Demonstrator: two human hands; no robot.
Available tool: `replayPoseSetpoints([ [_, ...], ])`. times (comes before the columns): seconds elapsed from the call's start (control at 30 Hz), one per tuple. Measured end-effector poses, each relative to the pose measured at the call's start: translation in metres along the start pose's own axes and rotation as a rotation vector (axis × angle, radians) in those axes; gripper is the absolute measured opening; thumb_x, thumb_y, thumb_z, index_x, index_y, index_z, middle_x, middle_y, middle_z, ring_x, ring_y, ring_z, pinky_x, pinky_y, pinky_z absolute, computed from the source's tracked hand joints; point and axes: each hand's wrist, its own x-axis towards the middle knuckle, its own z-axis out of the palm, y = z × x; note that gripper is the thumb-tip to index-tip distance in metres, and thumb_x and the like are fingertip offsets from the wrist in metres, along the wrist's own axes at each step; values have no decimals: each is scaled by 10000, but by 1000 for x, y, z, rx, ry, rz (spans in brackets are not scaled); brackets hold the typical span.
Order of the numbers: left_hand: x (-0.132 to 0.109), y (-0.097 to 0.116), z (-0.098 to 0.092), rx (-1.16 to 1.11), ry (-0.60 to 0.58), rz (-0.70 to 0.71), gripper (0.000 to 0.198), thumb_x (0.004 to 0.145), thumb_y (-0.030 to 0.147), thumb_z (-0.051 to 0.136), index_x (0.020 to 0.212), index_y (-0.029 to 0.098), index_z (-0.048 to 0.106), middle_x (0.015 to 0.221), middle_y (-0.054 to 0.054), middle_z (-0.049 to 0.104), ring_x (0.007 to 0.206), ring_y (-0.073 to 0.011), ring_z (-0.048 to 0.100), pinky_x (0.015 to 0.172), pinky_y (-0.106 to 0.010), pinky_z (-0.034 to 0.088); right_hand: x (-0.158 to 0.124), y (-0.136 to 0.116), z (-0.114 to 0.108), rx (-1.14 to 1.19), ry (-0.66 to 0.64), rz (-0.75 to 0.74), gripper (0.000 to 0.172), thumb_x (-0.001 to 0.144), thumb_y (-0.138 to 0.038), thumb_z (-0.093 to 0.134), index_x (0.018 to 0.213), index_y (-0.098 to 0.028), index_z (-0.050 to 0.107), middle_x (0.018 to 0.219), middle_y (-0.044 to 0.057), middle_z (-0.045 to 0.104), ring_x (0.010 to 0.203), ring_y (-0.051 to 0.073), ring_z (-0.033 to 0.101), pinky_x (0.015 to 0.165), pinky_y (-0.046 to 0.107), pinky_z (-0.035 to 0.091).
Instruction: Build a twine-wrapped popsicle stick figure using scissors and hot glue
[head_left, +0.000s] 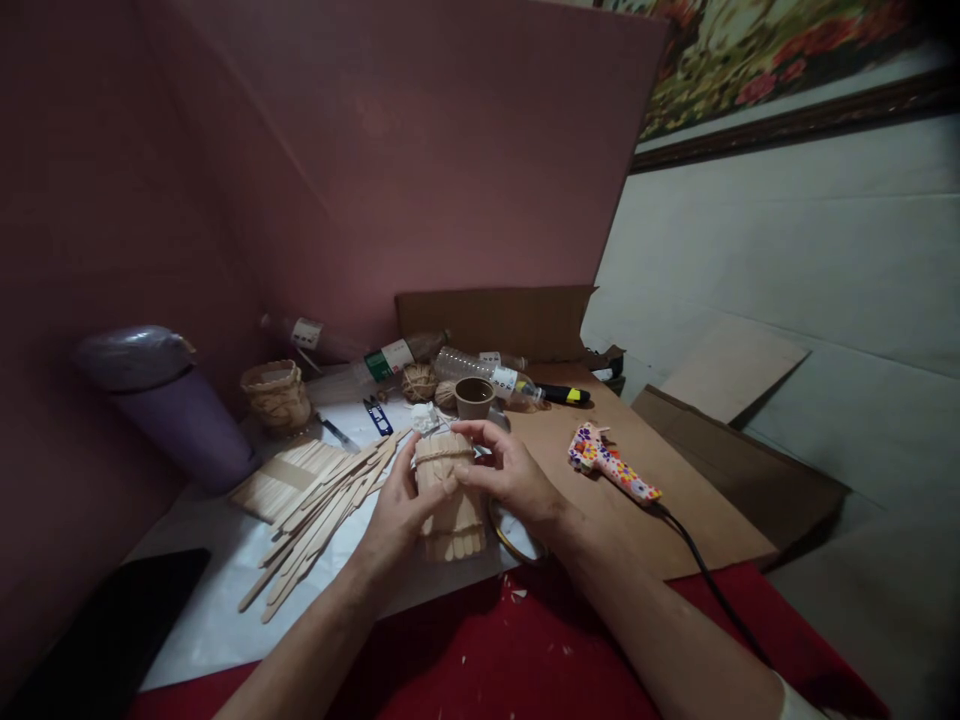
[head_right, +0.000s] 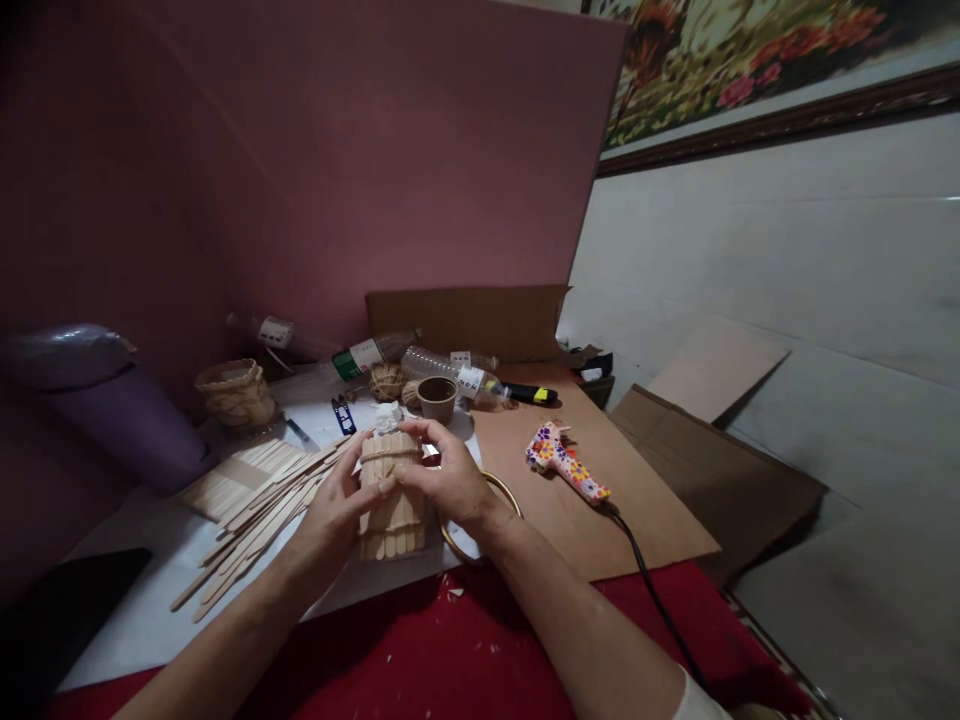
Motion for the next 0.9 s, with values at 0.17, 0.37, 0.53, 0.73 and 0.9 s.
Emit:
replayPoseSetpoints([
  [0.17, 1, 0, -1, -54, -20, -2, 1017, 635, 222, 783, 1476, 202, 210, 1286, -161, 580, 1099, -313, 593, 834, -347, 514, 0, 2, -1, 114, -28, 27, 453, 646, -197, 715, 1078, -242, 585, 1049, 31, 590, 811, 165, 574, 735, 342, 478],
  [0.37, 1, -1, -2, -71, -51, -5, 1015, 634, 176, 768, 1477, 215, 205, 1260, -151, 594, 1080, -312, 605, 816, -342, 518, 1, 1, -2, 117, -35, 32, 436, 654, -194, 714, 1070, -236, 592, 1043, 24, 591, 766, 144, 565, 703, 319, 469],
  [0.53, 2, -3, -3, -15, -36, 13, 933, 694, 251, 753, 1467, 222, 231, 1266, -151, 591, 1078, -301, 608, 840, -348, 513, 1, 2, -2, 107, -24, 42, 461, 633, -189, 724, 1073, -234, 595, 1068, 29, 587, 778, 145, 562, 713, 321, 468],
  [0.73, 2, -4, -3, 48, -8, 23, 883, 714, 269, 734, 1456, 230, 257, 1283, -130, 584, 1127, -288, 576, 858, -332, 496, 2, -1, -3, 147, -27, 26, 386, 698, -256, 699, 1072, -224, 610, 1084, 51, 610, 949, 198, 576, 856, 375, 448],
  [0.9, 2, -5, -3, 32, -4, 16, 869, 720, 255, 717, 1456, 233, 256, 1288, -131, 578, 1113, -288, 581, 853, -346, 497, 3, -1, -4, 138, -29, -4, 325, 743, -281, 659, 1062, -229, 621, 1111, 53, 612, 1008, 216, 571, 928, 416, 412],
])
